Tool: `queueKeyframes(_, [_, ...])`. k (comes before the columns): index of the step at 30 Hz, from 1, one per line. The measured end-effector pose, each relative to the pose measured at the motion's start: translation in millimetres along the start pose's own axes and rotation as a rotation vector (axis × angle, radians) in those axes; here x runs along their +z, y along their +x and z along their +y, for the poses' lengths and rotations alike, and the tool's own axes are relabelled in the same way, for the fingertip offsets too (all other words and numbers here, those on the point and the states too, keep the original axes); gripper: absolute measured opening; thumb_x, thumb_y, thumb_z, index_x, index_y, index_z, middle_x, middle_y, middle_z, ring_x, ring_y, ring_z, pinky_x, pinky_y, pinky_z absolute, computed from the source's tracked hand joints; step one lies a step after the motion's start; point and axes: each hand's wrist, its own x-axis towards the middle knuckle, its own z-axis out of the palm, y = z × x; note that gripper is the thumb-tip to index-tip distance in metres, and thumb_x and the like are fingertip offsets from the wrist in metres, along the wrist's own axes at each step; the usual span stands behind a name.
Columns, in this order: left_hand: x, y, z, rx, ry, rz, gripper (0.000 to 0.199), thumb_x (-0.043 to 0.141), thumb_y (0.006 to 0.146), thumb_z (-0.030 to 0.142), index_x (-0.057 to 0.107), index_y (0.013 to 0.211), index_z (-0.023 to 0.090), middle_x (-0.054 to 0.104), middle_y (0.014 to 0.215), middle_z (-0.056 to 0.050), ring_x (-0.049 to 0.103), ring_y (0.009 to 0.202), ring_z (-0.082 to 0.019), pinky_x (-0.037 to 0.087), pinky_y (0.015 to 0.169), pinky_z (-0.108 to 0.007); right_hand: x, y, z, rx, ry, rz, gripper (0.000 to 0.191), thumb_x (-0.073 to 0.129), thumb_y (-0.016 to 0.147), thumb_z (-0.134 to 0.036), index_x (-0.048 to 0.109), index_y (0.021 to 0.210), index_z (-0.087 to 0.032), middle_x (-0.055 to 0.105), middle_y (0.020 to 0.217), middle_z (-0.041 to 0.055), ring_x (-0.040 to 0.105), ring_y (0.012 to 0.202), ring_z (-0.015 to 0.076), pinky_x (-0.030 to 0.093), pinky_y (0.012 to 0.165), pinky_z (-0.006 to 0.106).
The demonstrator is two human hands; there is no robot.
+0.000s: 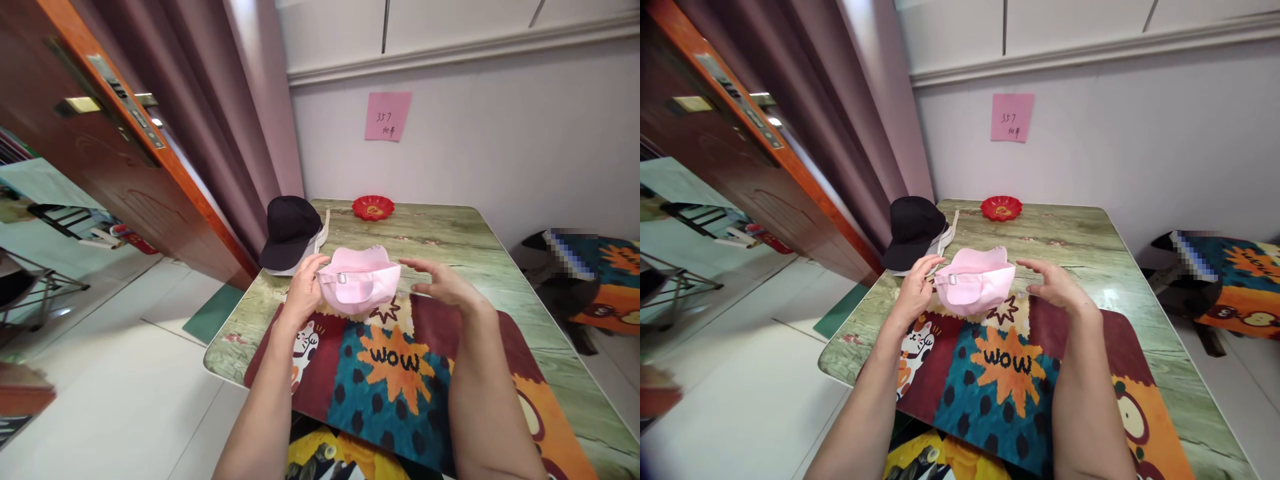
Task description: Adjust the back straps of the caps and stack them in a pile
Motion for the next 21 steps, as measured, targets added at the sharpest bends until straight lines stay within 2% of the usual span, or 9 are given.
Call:
queueKeyframes(4, [-1.1, -6, -9, -0.059, 0.046, -0.121, 0.069, 0.041, 0.068, -0.003, 0.062, 0.131, 0.016, 0.064, 0.134, -0.011, 0.06, 0.127, -0.024, 0.045, 0.113, -0.041, 15, 10, -9, -0.051, -0.074, -0.053, 0.086, 0.071, 0.069, -0.013, 0.051, 0.151, -0.033, 0.058, 0.149, 0.0074, 0.055, 0.135, 0.0312, 0.044, 0.113, 0.049])
queueKeyframes(6, [-1.6, -8, -11, -0.095, 0.061, -0.128, 0.061, 0.044, 0.072, 0.0, 0.063, 0.127, 0.017, 0.066, 0.131, -0.012, 0.062, 0.122, -0.026, 0.048, 0.107, -0.041, 21, 12, -16, -0.083, -0.101, -0.025, 0.091, 0.069, 0.071, -0.012, 0.044, 0.155, -0.035, 0.054, 0.151, 0.0079, 0.055, 0.136, 0.0306, 0.045, 0.113, 0.049])
queueKeyframes(10, [0.2, -8, -11, -0.096, 0.069, -0.117, 0.032, 0.05, 0.079, 0.008, 0.069, 0.102, 0.02, 0.071, 0.116, -0.009, 0.065, 0.11, -0.026, 0.05, 0.097, -0.039, 29, 16, -30, -0.216, -0.139, 0.092, 0.093, 0.06, 0.077, -0.007, 0.032, 0.161, -0.037, 0.044, 0.159, 0.0072, 0.048, 0.143, 0.0284, 0.043, 0.116, 0.047])
queueKeyframes(11, [1.0, -8, -11, -0.098, 0.066, -0.121, 0.026, 0.051, 0.08, 0.01, 0.068, 0.097, 0.02, 0.071, 0.112, -0.009, 0.066, 0.107, -0.026, 0.05, 0.094, -0.038, 31, 18, -33, -0.252, -0.151, 0.118, 0.09, 0.057, 0.078, -0.006, 0.036, 0.159, -0.037, 0.043, 0.159, 0.0068, 0.047, 0.145, 0.0279, 0.043, 0.116, 0.047])
queueKeyframes(13, [1.8, -7, -8, -0.115, 0.044, -0.126, 0.018, 0.053, 0.082, 0.014, 0.067, 0.092, 0.021, 0.072, 0.109, -0.008, 0.066, 0.104, -0.026, 0.05, 0.092, -0.038, 34, 21, -37, -0.3, -0.179, 0.141, 0.074, 0.056, 0.08, -0.005, 0.054, 0.148, -0.035, 0.045, 0.158, 0.0063, 0.048, 0.144, 0.0282, 0.045, 0.114, 0.047])
queueKeyframes(16, [-2.2, -7, -2, -0.168, -0.154, -0.156, 0.006, 0.062, 0.083, 0.02, 0.066, 0.087, 0.02, 0.072, 0.116, -0.008, 0.065, 0.111, -0.027, 0.05, 0.095, -0.038, 33, 23, -42, -0.324, -0.186, 0.149, 0.036, 0.059, 0.086, -0.013, 0.077, 0.112, -0.03, 0.055, 0.151, 0.0062, 0.056, 0.136, 0.0305, 0.045, 0.112, 0.051])
queueKeyframes(17, [-5.3, -8, 2, -0.196, -0.276, -0.166, 0.006, 0.066, 0.082, 0.023, 0.065, 0.087, 0.02, 0.073, 0.118, -0.009, 0.066, 0.112, -0.027, 0.05, 0.095, -0.038, 30, 22, -44, -0.329, -0.155, 0.162, 0.027, 0.06, 0.088, -0.017, 0.078, 0.105, -0.029, 0.058, 0.148, 0.0065, 0.059, 0.133, 0.0309, 0.045, 0.112, 0.051])
queueKeyframes(19, [-13.6, -8, 12, -0.254, -0.545, -0.149, 0.016, 0.074, 0.082, 0.03, 0.066, 0.091, 0.019, 0.074, 0.116, -0.008, 0.069, 0.107, -0.026, 0.052, 0.092, -0.036, 22, 17, -50, -0.359, -0.014, 0.196, 0.019, 0.064, 0.09, -0.025, 0.078, 0.103, -0.028, 0.063, 0.142, 0.007, 0.061, 0.13, 0.0304, 0.046, 0.111, 0.05])
queueKeyframes(21, [-23.1, -5, 23, -0.285, -0.785, -0.054, 0.025, 0.076, 0.082, 0.037, 0.067, 0.1, 0.021, 0.076, 0.11, -0.006, 0.071, 0.1, -0.024, 0.055, 0.087, -0.035, 14, 10, -58, -0.394, 0.21, 0.22, 0.019, 0.069, 0.089, -0.032, 0.077, 0.106, -0.026, 0.07, 0.132, 0.007, 0.064, 0.125, 0.029, 0.048, 0.108, 0.046])
